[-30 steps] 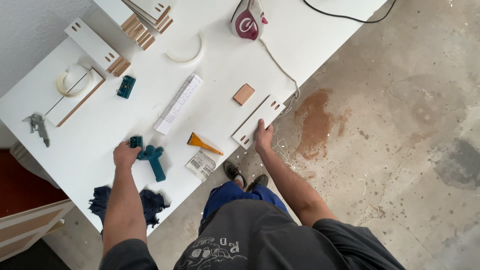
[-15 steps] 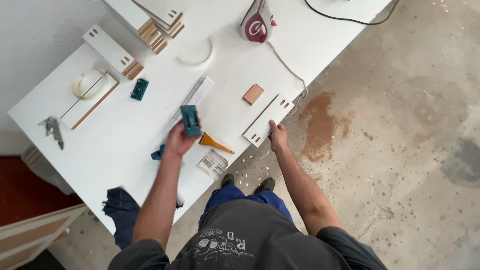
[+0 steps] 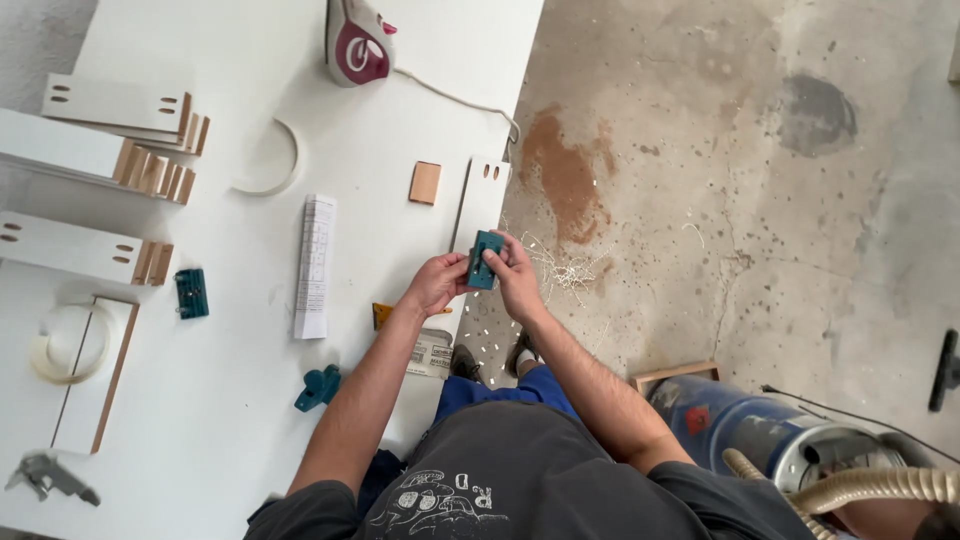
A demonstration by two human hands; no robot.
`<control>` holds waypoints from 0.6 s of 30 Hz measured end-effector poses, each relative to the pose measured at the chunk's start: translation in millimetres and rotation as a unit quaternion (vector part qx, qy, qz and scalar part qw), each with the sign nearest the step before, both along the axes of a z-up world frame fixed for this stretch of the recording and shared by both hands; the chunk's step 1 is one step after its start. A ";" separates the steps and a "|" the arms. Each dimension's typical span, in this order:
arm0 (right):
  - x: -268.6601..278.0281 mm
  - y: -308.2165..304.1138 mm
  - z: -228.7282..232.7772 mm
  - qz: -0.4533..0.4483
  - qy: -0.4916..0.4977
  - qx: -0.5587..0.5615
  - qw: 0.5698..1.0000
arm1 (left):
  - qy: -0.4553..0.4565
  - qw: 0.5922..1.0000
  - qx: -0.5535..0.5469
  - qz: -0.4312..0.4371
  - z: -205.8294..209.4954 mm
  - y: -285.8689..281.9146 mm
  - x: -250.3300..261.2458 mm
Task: The person sands the edges of a white rectangular wooden piece using a sanding block, then uses a yellow scraper to remove excess material from the edges. The person then picks up a long white strip and uses an iron to press it onto the table.
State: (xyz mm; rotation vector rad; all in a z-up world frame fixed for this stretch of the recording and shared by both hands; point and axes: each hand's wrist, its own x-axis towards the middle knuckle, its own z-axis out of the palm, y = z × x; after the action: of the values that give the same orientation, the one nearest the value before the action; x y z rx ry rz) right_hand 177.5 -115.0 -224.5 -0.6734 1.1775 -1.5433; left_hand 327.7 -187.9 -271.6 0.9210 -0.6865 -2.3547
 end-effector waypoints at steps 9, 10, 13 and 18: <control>-30.4 49.5 -115.4 -0.077 0.074 0.125 0.986 | -0.505 0.544 -0.670 0.005 -87.2 -108.5 -64.8; -29.8 52.3 -127.9 -0.078 0.073 0.129 0.986 | -0.505 0.546 -0.669 0.001 -84.5 -105.6 -68.7; -23.5 55.1 -146.1 -0.030 0.154 0.173 0.972 | -0.540 0.549 -0.629 -0.108 -82.3 -99.6 -74.9; -4.5 46.0 -130.7 -0.013 0.126 0.135 0.983 | -0.544 0.529 -0.646 -0.078 -98.7 -95.0 -72.9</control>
State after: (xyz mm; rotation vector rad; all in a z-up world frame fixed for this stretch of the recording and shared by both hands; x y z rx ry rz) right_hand 173.0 -69.0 -355.2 -0.6864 1.5573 -1.3124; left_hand 254.8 -282.9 -370.2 1.3383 -2.4753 -0.3752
